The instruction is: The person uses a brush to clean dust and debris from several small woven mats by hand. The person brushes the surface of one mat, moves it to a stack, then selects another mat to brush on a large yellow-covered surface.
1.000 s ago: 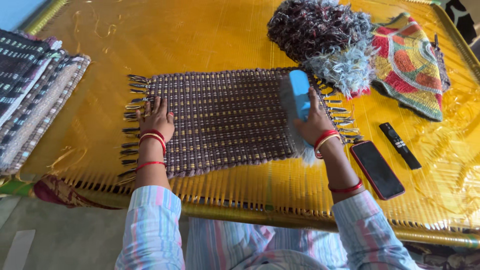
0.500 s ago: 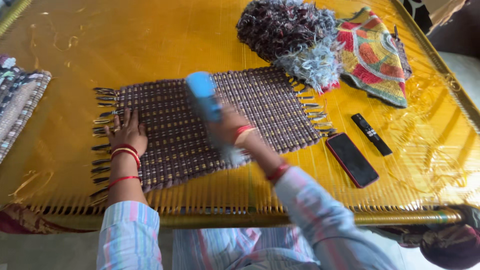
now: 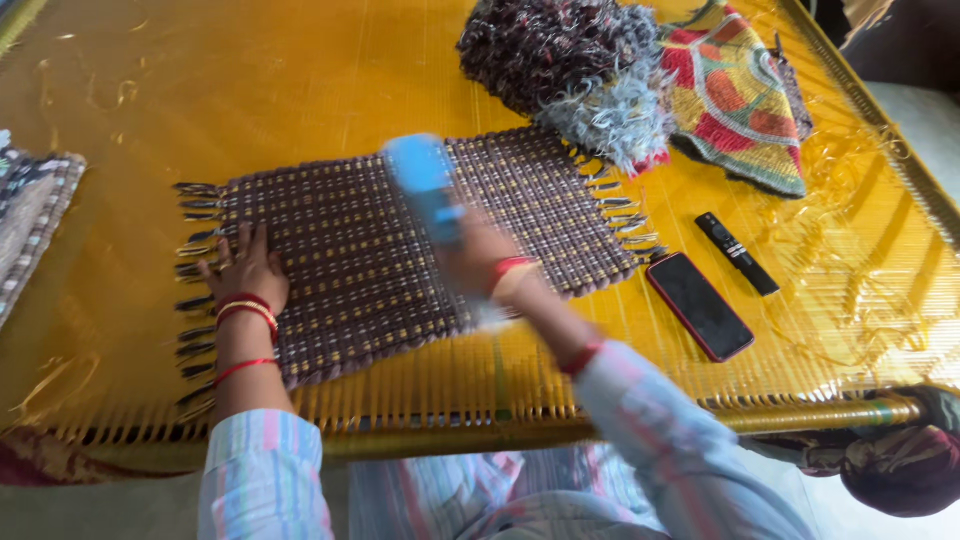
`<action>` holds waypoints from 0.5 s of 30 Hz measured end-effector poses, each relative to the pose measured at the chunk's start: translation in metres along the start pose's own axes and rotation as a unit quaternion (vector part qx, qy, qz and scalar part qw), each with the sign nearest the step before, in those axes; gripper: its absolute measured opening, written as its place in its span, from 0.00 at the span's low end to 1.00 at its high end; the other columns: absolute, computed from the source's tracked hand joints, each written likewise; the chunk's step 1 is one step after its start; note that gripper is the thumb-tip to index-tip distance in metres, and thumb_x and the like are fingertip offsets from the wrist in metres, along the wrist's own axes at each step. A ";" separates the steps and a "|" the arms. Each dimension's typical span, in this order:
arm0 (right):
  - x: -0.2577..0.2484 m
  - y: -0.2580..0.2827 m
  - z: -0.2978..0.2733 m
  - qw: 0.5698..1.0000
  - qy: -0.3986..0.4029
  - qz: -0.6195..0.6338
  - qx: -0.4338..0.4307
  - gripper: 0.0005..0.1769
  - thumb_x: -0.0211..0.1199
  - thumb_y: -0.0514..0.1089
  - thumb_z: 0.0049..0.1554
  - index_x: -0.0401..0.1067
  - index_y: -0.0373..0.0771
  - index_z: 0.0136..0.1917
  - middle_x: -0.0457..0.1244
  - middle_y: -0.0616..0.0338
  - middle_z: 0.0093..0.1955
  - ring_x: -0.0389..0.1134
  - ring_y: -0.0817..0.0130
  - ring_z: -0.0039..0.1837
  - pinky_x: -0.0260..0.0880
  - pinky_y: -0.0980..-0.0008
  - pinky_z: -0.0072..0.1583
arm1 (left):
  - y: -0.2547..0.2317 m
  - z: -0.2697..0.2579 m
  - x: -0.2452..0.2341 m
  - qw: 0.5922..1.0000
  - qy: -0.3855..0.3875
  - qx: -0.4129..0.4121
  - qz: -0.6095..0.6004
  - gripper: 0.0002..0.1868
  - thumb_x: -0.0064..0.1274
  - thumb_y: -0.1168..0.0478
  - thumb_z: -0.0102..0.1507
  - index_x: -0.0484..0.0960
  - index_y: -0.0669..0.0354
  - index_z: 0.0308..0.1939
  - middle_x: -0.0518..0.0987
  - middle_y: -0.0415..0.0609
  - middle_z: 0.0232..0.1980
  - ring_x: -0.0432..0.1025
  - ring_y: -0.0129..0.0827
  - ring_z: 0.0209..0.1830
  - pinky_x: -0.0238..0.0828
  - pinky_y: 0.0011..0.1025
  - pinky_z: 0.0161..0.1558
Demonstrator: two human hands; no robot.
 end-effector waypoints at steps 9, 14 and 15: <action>0.045 0.019 0.062 0.991 0.126 -0.032 -0.023 0.33 0.51 0.52 0.65 0.52 0.34 0.76 0.66 0.38 0.58 0.72 0.49 0.56 0.73 0.54 0.57 | 0.026 0.012 0.011 0.999 -0.004 -0.035 0.025 0.35 0.33 0.54 0.69 0.45 0.28 0.81 0.36 0.34 0.85 0.30 0.47 0.83 0.14 0.63 0.75; -0.039 -0.164 0.032 0.990 -0.087 0.099 0.053 0.40 0.69 0.51 0.55 0.56 0.40 0.74 0.67 0.43 0.61 0.70 0.50 0.60 0.71 0.55 0.61 | 0.018 0.008 0.003 0.994 0.021 -0.102 0.043 0.38 0.40 0.56 0.67 0.48 0.26 0.80 0.36 0.35 0.85 0.30 0.46 0.84 0.11 0.63 0.73; -0.061 -0.184 0.015 0.989 -0.110 0.076 0.070 0.46 0.67 0.48 0.53 0.49 0.41 0.79 0.66 0.40 0.61 0.69 0.48 0.61 0.69 0.54 0.62 | 0.015 0.005 -0.003 0.994 0.009 -0.099 0.045 0.35 0.40 0.56 0.68 0.50 0.28 0.79 0.38 0.37 0.85 0.32 0.47 0.84 0.12 0.63 0.74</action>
Point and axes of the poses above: each hand's wrist, its own z-axis towards the middle knuckle, its own x-axis out of the palm, y = z × x, the point moved 6 cm from there along z, towards the middle knuckle
